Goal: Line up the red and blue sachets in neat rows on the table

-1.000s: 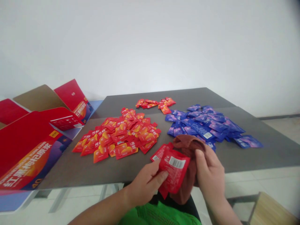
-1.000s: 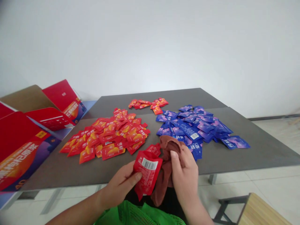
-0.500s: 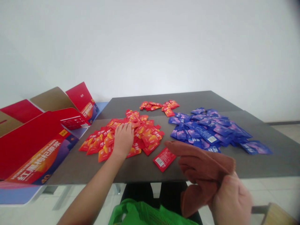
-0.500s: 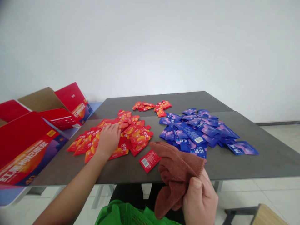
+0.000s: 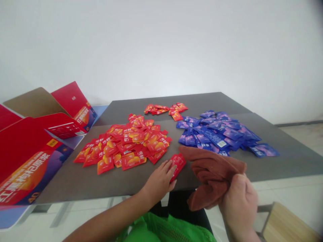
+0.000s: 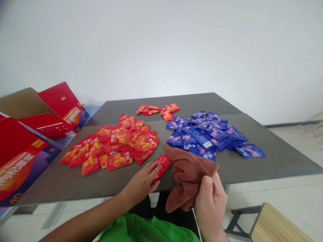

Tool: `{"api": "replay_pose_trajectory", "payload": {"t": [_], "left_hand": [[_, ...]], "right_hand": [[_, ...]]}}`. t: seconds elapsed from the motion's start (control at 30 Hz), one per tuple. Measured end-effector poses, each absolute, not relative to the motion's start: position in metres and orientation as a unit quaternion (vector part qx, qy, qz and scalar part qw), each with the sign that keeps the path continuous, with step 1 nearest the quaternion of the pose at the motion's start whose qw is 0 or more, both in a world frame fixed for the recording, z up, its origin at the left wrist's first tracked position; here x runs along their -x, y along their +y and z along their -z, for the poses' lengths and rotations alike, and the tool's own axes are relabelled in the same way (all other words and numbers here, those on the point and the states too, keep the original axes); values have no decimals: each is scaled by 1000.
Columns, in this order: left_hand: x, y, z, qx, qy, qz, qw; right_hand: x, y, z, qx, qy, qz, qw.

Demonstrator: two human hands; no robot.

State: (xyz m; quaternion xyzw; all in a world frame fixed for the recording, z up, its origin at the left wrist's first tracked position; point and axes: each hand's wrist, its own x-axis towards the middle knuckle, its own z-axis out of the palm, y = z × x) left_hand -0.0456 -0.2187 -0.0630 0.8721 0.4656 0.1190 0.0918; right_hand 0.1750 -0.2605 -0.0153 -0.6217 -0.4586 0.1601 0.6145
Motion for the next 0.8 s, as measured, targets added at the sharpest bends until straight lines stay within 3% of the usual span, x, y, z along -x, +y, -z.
{"api": "replay_pose_trajectory", "payload": {"t": [0.13, 0.23, 0.33, 0.43, 0.5, 0.6, 0.7, 0.8], "left_hand": [[54, -215, 60, -811, 501, -204, 221], [51, -219, 44, -641, 531, -328, 446], [41, -232, 31, -447, 460, -403, 653], [39, -245, 23, -394, 411, -418, 708], [46, -249, 19, -452, 427, -405, 670], [61, -247, 15, -602, 479, -385, 509], [70, -240, 14, -764, 465, -319, 315], [73, -233, 13, -883, 382, -227, 151]], "right_hand": [[-172, -264, 18, 614, -474, -134, 616], [-152, -268, 24, 568, -548, -92, 608], [-123, -264, 28, 454, -719, -77, 520], [-109, -244, 28, 440, -776, -45, 449], [-115, -231, 26, 502, -743, -6, 442], [-133, -226, 17, 559, -676, 29, 479], [-139, -239, 4, 514, -668, 54, 536], [-125, -248, -6, 426, -763, 20, 486]]}}
